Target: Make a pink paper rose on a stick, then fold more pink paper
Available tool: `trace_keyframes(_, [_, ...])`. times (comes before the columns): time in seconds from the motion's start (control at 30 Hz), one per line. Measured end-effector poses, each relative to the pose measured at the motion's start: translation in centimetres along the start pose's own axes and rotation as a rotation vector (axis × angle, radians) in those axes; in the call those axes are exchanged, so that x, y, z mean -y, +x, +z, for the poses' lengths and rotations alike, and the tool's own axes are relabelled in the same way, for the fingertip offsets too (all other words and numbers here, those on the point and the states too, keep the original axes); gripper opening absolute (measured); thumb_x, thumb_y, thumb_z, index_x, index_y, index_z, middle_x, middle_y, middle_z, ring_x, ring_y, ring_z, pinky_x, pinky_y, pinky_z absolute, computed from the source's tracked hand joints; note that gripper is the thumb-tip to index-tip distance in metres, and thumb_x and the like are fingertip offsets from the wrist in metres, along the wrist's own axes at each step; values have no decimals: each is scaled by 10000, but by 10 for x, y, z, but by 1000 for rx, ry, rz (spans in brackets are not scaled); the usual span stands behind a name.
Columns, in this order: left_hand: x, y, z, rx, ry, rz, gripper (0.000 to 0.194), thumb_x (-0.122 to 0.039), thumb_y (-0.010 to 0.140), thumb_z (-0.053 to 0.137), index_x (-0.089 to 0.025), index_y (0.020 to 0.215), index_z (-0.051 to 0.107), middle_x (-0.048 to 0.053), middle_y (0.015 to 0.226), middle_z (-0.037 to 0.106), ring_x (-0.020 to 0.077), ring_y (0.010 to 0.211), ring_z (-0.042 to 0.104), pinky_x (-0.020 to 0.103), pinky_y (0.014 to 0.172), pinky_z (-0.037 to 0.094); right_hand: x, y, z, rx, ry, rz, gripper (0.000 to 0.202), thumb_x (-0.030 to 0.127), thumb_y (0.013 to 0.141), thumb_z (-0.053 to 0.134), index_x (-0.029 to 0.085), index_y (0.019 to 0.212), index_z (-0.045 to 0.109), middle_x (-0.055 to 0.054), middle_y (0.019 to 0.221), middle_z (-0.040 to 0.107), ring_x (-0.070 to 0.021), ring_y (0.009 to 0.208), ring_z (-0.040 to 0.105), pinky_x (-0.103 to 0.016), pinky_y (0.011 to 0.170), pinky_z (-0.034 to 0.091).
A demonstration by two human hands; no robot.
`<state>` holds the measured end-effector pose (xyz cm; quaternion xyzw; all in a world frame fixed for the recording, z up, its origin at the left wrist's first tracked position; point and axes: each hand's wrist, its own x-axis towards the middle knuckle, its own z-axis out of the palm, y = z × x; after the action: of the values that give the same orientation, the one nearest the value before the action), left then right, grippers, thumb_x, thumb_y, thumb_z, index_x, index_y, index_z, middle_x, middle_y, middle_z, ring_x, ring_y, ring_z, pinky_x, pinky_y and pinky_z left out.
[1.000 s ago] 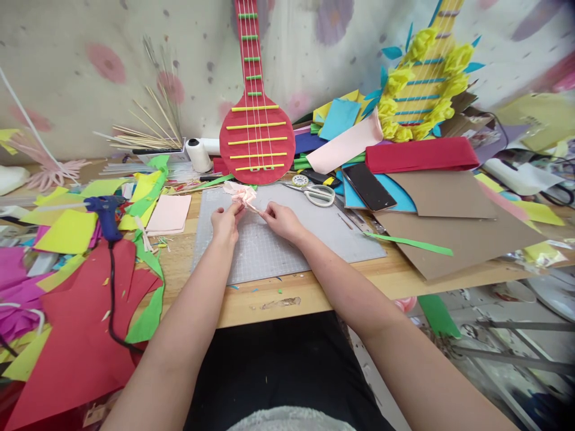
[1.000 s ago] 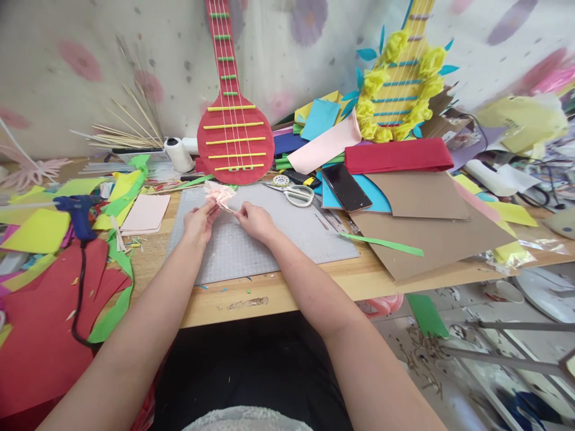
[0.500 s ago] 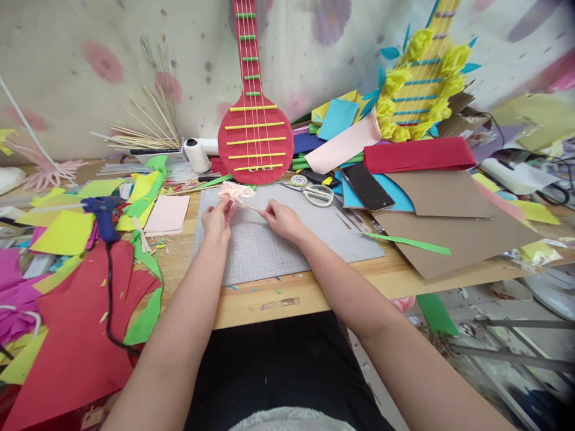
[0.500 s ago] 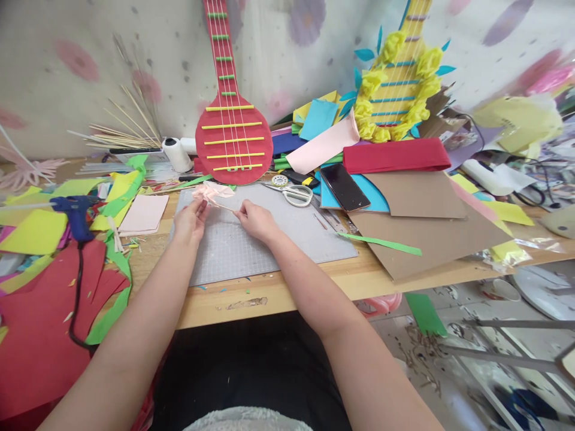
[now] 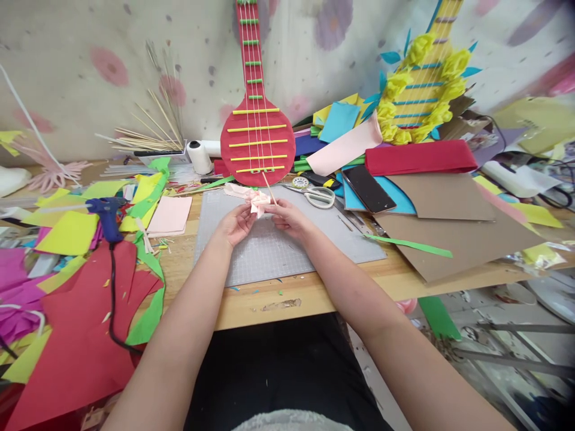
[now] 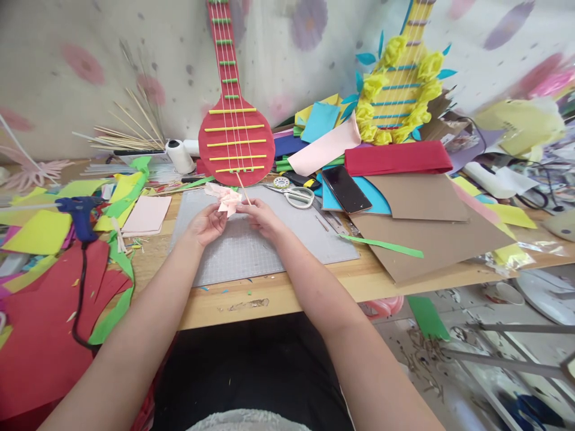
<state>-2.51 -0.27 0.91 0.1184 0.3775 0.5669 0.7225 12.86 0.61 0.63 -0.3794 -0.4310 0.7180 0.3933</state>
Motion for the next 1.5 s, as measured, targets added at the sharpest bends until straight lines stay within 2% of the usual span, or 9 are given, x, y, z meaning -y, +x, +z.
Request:
trace_keyframes(0.13, [2,0,0,-6,87,-18,114,-23,768,509,-86,804,596,45,678,663,97,574,635,135,506,522,0,-1,0,54,79,-14,370,228,588,726,198,815,436,114,500,397,9,343,174,-167,345,51])
trace_keyframes(0.37, [4,0,-1,28,142,-20,167,-108,790,532,-113,942,599,46,728,660,98,630,642,177,601,543,-3,7,-9,7,228,21,345,145,589,710,185,805,444,124,489,402,22,330,167,-143,322,59])
trace_keyframes(0.5, [7,-4,2,51,196,-57,114,-143,820,496,-109,888,580,79,764,672,121,668,652,216,617,547,-3,11,-13,-32,283,32,323,115,604,695,183,765,424,133,458,370,24,318,160,-129,307,72])
trace_keyframes(0.63, [8,-7,5,104,217,-130,135,-187,847,466,-100,832,569,84,729,672,124,627,648,217,574,543,-3,11,-14,-107,234,-19,323,106,615,685,189,793,429,106,528,469,24,316,195,-130,298,89])
trace_keyframes(0.77, [7,-9,7,100,196,-170,155,-184,856,455,-84,870,573,79,725,673,117,611,647,200,550,540,-4,11,-15,-136,180,-33,339,117,614,690,198,818,432,85,636,535,28,325,220,-135,302,94])
trace_keyframes(0.93, [5,-10,7,103,166,-163,161,-151,856,444,-78,898,581,73,717,676,116,598,648,188,518,539,-4,12,-17,-133,149,-58,364,119,584,706,198,807,429,86,654,514,24,340,222,-148,310,79])
trace_keyframes(1.17, [4,-8,6,42,145,-165,201,-123,833,472,-74,989,590,74,703,675,122,589,649,186,507,541,-4,12,-20,-92,81,-86,393,161,552,734,210,811,443,108,580,424,11,350,195,-169,323,68])
trace_keyframes(1.3, [3,-6,4,11,160,-144,182,-116,827,481,-76,965,593,76,703,671,124,589,647,181,498,536,-4,12,-23,-65,68,-98,394,182,554,736,212,803,431,101,611,459,11,356,195,-174,327,66])
trace_keyframes(1.5, [6,-5,2,72,189,-180,164,-154,840,475,-88,932,593,88,733,672,141,641,660,193,513,539,-8,15,-23,-71,39,-113,403,193,552,740,213,821,440,96,629,484,10,354,202,-177,326,77])
